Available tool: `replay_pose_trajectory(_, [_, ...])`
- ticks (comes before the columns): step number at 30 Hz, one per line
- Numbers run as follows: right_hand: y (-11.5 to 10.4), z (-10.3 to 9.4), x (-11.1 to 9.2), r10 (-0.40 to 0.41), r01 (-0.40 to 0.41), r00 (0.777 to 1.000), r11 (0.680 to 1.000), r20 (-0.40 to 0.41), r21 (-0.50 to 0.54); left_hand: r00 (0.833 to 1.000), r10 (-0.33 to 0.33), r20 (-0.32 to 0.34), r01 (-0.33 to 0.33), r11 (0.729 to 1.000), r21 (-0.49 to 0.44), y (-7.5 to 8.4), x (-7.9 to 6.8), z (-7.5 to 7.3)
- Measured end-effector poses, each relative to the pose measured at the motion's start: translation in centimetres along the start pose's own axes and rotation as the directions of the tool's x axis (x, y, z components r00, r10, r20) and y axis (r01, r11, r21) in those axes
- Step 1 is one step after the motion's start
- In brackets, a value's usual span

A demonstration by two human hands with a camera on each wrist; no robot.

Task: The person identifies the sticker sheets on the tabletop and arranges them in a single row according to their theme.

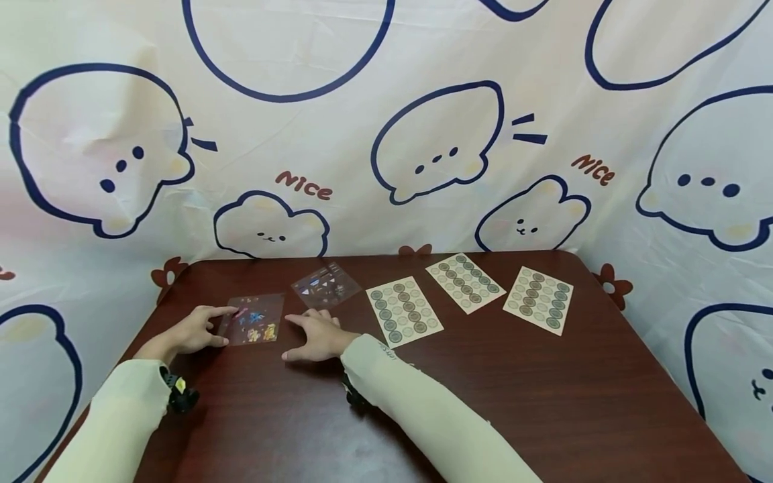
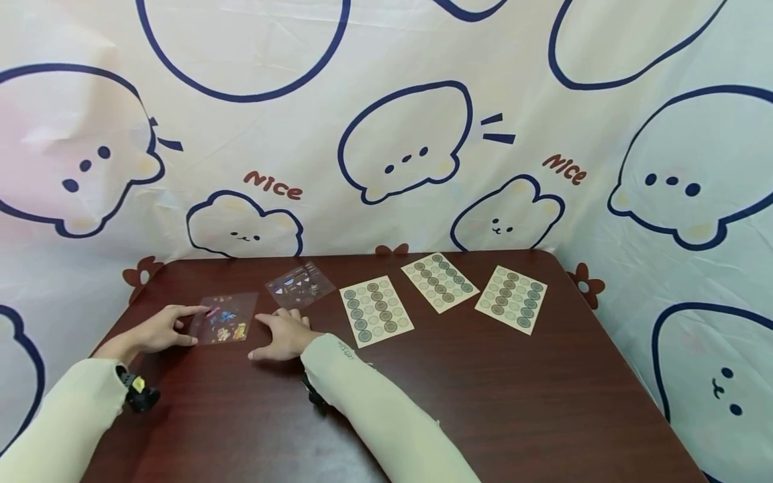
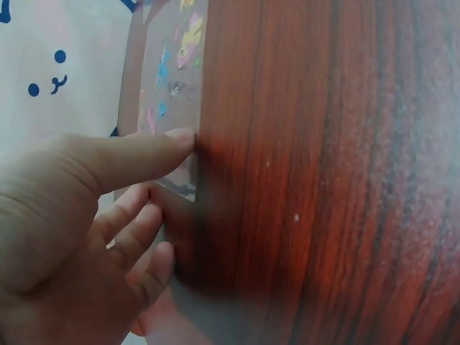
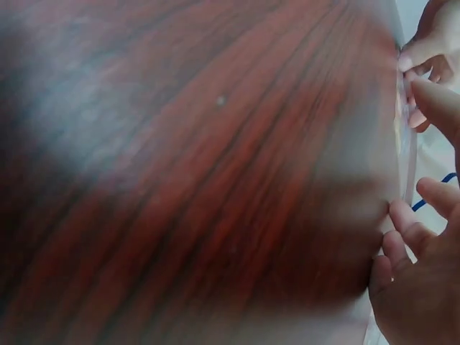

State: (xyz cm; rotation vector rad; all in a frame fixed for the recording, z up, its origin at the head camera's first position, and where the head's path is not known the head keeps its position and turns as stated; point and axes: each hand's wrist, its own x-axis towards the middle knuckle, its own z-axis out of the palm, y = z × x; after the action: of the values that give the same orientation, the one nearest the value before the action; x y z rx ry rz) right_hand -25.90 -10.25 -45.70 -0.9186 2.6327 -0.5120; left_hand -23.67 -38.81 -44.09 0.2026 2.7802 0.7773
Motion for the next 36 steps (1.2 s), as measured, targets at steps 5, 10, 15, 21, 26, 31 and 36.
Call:
replay_pose_trajectory(5, [-0.8,-0.2,0.0,0.062,-0.062,0.998,0.998,0.007,-0.019,0.997,-0.017,0.081,0.019,1.0,-0.019,0.2,-0.2,-0.4])
replay_pose_trajectory(10, [-1.8,-0.3,-0.2,0.075,-0.075,0.997,0.997,0.015,-0.037,0.986,-0.051,0.158,0.051,0.999,0.005,0.5,-0.5,-0.8])
replay_pose_trajectory(15, [-2.0,0.1,0.3,0.108,-0.108,0.994,0.99,0.003,-0.086,0.979,-0.047,0.198,0.045,0.999,0.013,1.2,-0.7,-0.9])
replay_pose_trajectory(21, [-2.3,0.8,1.0,0.148,-0.15,0.989,0.981,-0.021,-0.123,0.979,-0.033,0.2,0.03,0.999,0.016,1.4,-0.9,-0.9])
replay_pose_trajectory(26, [-2.1,1.6,1.9,0.174,-0.18,0.982,0.979,-0.068,-0.099,0.985,-0.03,0.172,0.027,0.999,0.018,1.1,-0.8,-0.7])
replay_pose_trajectory(31, [-1.9,2.3,2.4,0.187,-0.196,0.976,0.978,-0.115,-0.075,0.989,-0.011,0.151,0.008,1.0,0.015,0.9,-0.9,-0.5])
replay_pose_trajectory(36, [-1.7,2.8,2.6,0.194,-0.201,0.973,0.978,-0.123,-0.046,0.991,-0.006,0.13,0.003,1.0,0.022,1.1,-1.2,-0.1])
